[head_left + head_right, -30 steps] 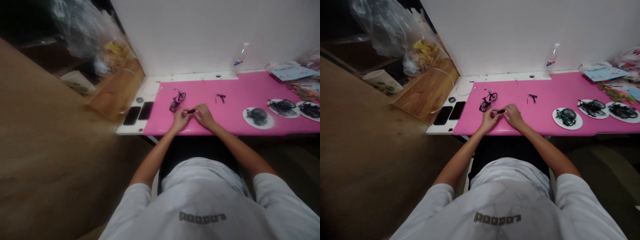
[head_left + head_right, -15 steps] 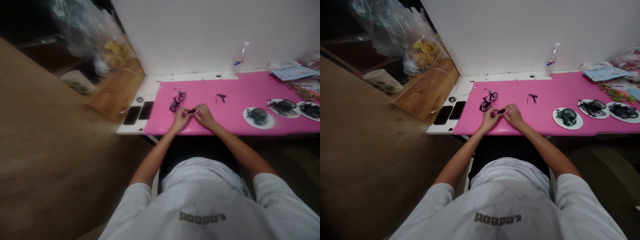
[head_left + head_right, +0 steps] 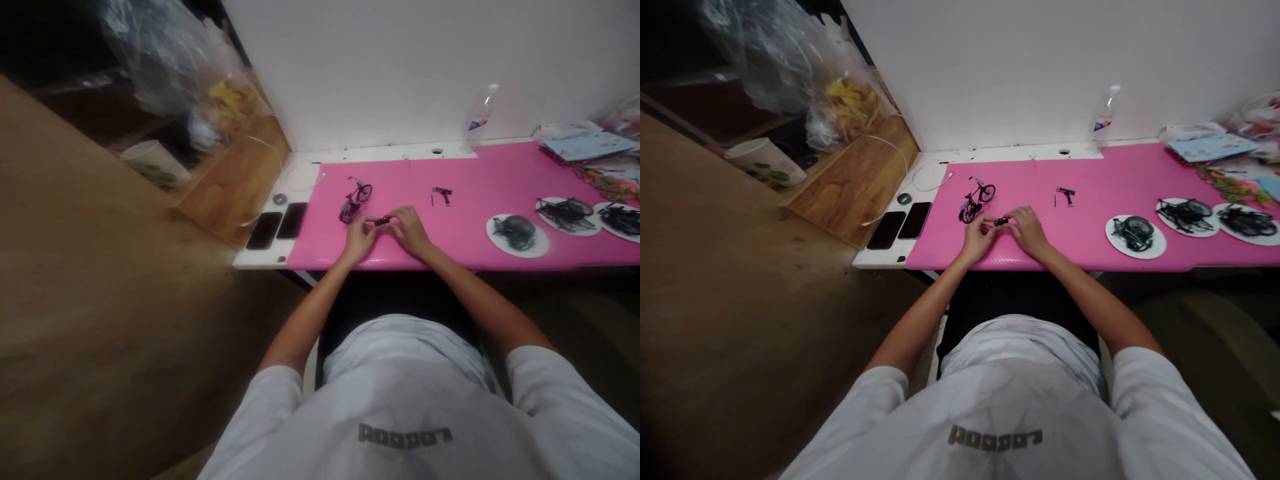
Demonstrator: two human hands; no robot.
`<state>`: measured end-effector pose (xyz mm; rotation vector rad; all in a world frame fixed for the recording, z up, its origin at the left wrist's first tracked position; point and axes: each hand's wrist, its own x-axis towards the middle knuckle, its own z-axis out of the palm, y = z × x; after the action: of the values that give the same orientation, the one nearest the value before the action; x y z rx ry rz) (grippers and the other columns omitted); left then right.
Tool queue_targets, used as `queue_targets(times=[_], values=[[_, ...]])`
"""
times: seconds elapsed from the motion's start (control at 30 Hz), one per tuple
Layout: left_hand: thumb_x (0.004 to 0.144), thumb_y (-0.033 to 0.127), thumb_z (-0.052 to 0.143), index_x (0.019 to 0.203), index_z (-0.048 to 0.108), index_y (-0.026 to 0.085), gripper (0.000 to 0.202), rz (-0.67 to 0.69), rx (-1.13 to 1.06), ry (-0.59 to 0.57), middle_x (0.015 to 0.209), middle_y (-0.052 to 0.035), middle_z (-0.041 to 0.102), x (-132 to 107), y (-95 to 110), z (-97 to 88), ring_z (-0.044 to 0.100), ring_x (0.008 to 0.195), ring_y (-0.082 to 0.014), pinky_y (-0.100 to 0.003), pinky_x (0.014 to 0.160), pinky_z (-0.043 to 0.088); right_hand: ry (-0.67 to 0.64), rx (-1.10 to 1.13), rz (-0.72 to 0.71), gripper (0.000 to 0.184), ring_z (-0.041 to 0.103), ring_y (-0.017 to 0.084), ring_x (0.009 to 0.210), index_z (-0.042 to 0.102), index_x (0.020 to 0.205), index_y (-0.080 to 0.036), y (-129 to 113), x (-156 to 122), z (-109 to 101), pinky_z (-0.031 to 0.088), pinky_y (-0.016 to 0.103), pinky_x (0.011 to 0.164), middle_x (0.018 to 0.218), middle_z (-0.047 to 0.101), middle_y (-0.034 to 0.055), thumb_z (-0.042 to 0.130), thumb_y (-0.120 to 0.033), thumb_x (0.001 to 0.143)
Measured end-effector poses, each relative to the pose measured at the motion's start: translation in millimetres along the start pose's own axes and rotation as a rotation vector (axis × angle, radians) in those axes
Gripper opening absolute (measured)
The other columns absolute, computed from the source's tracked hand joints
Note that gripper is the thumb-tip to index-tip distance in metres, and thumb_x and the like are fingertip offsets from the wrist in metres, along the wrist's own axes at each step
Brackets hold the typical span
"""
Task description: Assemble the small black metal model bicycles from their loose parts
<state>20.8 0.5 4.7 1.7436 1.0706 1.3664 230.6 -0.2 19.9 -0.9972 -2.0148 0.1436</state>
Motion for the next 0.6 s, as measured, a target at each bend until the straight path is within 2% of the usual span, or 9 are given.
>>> queue_targets(times=[0.13, 0.27, 0.37, 0.6], values=[[0.094, 0.021, 0.08, 0.114, 0.077, 0.018, 0.02, -0.033, -0.031, 0.012, 0.116, -0.0107, 0.083, -0.3, 3.9, -0.4, 0.078, 0.082, -0.0163, -0.031, 0.079, 0.063, 0.051, 0.015, -0.033, 0.018, 0.062, 0.035, 0.109, 0.072, 0.111, -0.025, -0.9, 0.5, -0.7, 0.05, 0.056, 0.103, 0.111, 0.075, 0.0121, 0.059, -0.037, 0.11], [0.09, 0.029, 0.086, 0.111, 0.079, 0.019, 0.025, -0.04, -0.018, 0.009, 0.118, -0.0118, 0.083, -0.5, 7.3, 1.2, 0.079, 0.084, -0.0175, -0.032, 0.079, 0.064, 0.056, 0.027, -0.014, 0.021, 0.061, 0.035, 0.106, 0.071, 0.106, -0.026, -1.9, 0.7, -1.9, 0.05, 0.055, 0.1, 0.108, 0.074, 0.0116, 0.055, -0.039, 0.111], [0.093, 0.036, 0.084, 0.111, 0.08, 0.019, 0.024, -0.026, -0.012, -0.017, 0.116, -0.0122, 0.083, -0.8, 7.9, 2.1, 0.079, 0.086, -0.0185, -0.032, 0.078, 0.064, 0.054, 0.032, 0.003, 0.023, 0.06, 0.035, 0.105, 0.07, 0.103, -0.025, -1.3, 0.3, -2.0, 0.051, 0.055, 0.097, 0.105, 0.073, 0.0124, 0.052, -0.037, 0.111], [0.099, 0.046, 0.077, 0.114, 0.081, 0.018, 0.032, -0.05, 0.0, -0.011, 0.106, -0.0121, 0.084, -0.2, 5.1, 1.1, 0.079, 0.083, -0.0195, -0.032, 0.075, 0.063, 0.019, 0.023, 0.079, 0.022, 0.063, 0.036, 0.112, 0.071, 0.12, -0.024, -3.6, 0.1, -0.4, 0.052, 0.057, 0.102, 0.119, 0.075, 0.014, 0.055, -0.033, 0.108]])
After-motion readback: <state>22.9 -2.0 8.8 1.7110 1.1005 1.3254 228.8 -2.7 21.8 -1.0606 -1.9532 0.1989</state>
